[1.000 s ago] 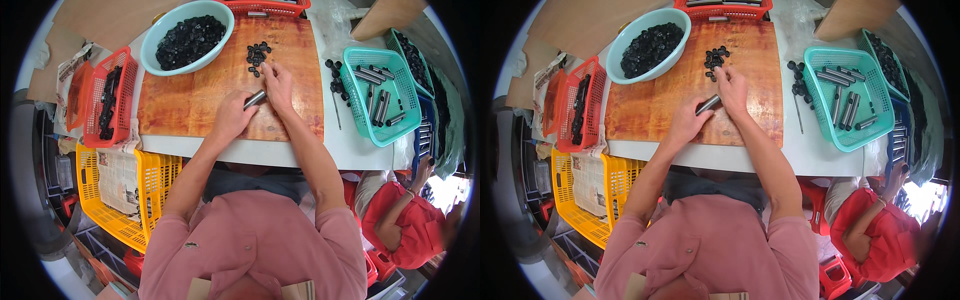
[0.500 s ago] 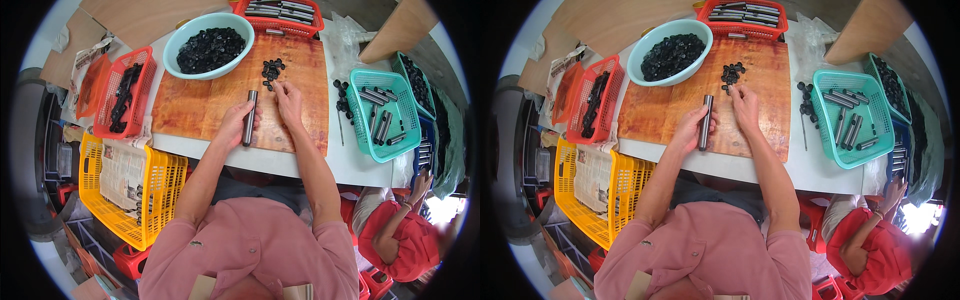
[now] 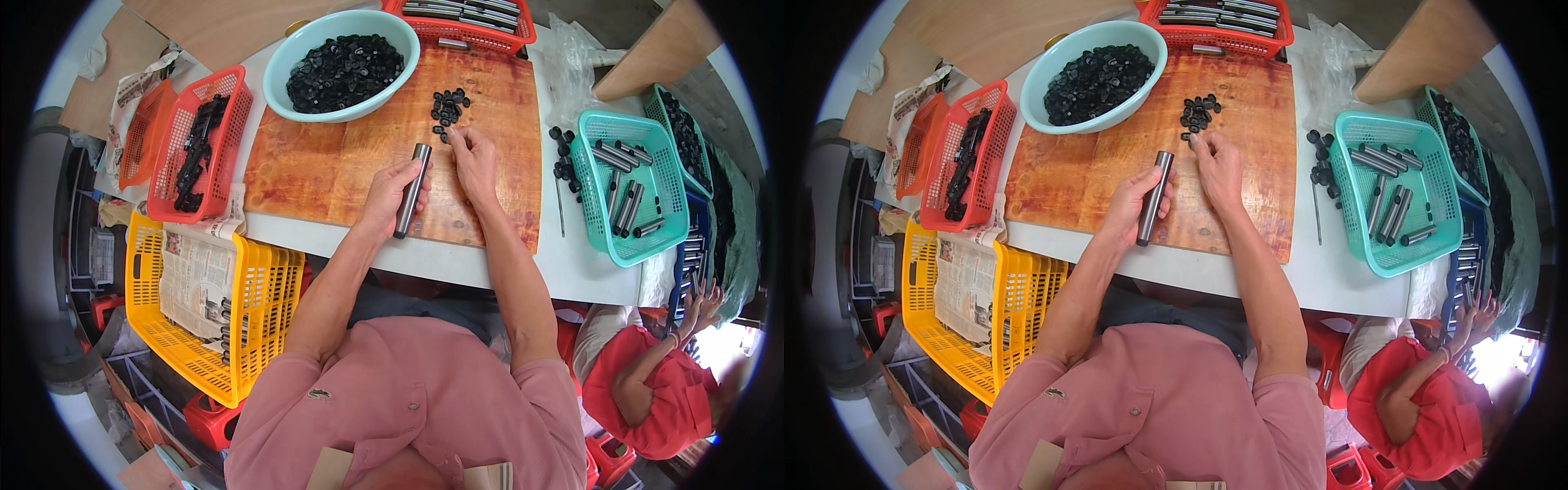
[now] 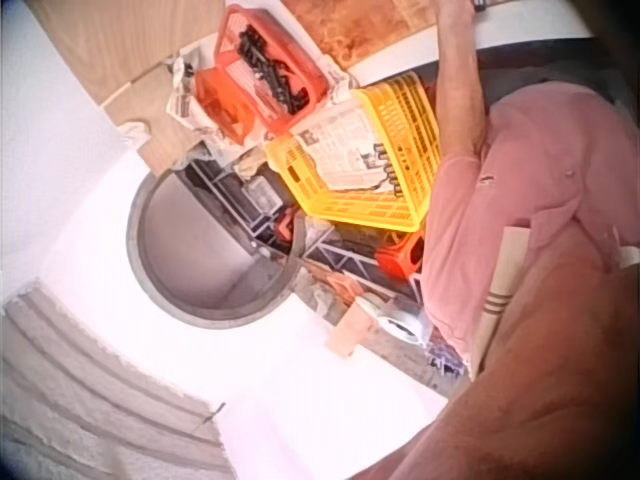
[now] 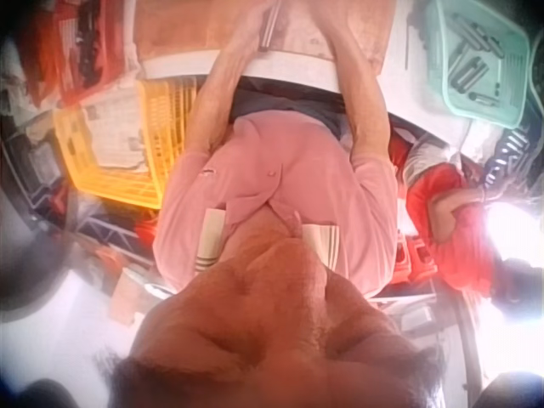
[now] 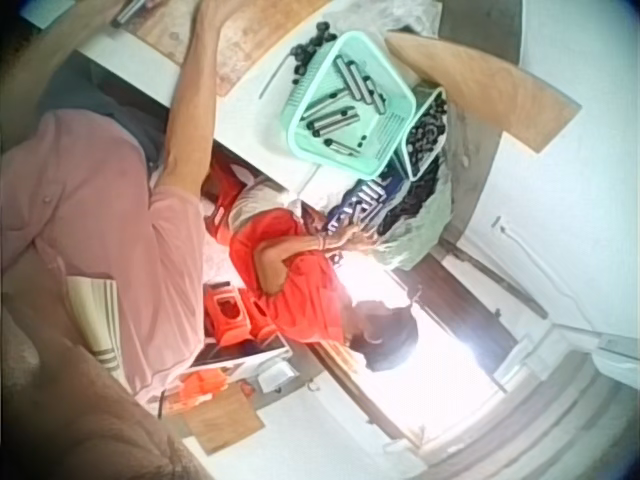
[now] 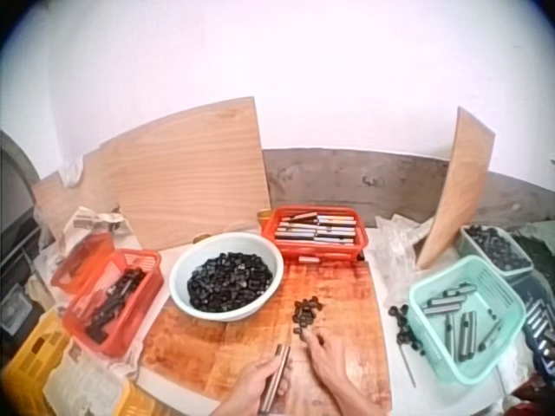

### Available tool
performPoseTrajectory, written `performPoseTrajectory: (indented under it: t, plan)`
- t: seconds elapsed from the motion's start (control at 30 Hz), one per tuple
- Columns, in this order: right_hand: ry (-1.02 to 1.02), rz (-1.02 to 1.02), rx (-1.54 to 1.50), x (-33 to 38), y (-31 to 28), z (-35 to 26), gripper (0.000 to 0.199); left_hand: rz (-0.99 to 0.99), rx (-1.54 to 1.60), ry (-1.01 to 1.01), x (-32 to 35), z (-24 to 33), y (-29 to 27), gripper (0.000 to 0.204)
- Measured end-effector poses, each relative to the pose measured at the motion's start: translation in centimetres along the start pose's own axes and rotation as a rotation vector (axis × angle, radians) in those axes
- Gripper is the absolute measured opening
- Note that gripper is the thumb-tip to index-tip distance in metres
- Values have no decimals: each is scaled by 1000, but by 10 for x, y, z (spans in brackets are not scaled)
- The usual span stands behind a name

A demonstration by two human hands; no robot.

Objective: The person repeatedly picks small black plastic caps and metal cylindrical rods from a table, inserts the caps into the ends of the rods, and places the assembled units into a yellow basket. A second person works similarly at the same table.

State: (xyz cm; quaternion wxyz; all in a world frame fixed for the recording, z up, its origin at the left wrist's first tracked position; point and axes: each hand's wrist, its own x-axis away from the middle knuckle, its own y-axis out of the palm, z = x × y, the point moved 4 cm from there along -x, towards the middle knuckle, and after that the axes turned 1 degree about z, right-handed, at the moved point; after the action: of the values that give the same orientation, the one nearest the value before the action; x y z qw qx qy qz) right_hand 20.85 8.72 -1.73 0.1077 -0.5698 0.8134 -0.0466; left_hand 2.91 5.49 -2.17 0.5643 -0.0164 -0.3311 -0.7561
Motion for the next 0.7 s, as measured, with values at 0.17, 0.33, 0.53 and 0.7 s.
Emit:
performPoseTrajectory:
  t: [0.17, 0.33, 0.53, 0.7]
  plan:
    - [-6, 15, 16, -2, 0, 10, 31, -76, 118, -30, 0, 2, 0, 37]
    - [27, -31, -69, 3, 2, 1, 25, -130, 268, 13, -4, -4, -15, 35]
    - [126, -117, -283, 58, 15, -12, 16, -55, 320, 95, 0, -5, -5, 29]
    - [64, -83, -207, 70, 19, -12, 18, -18, 280, 152, 3, -1, -2, 36]
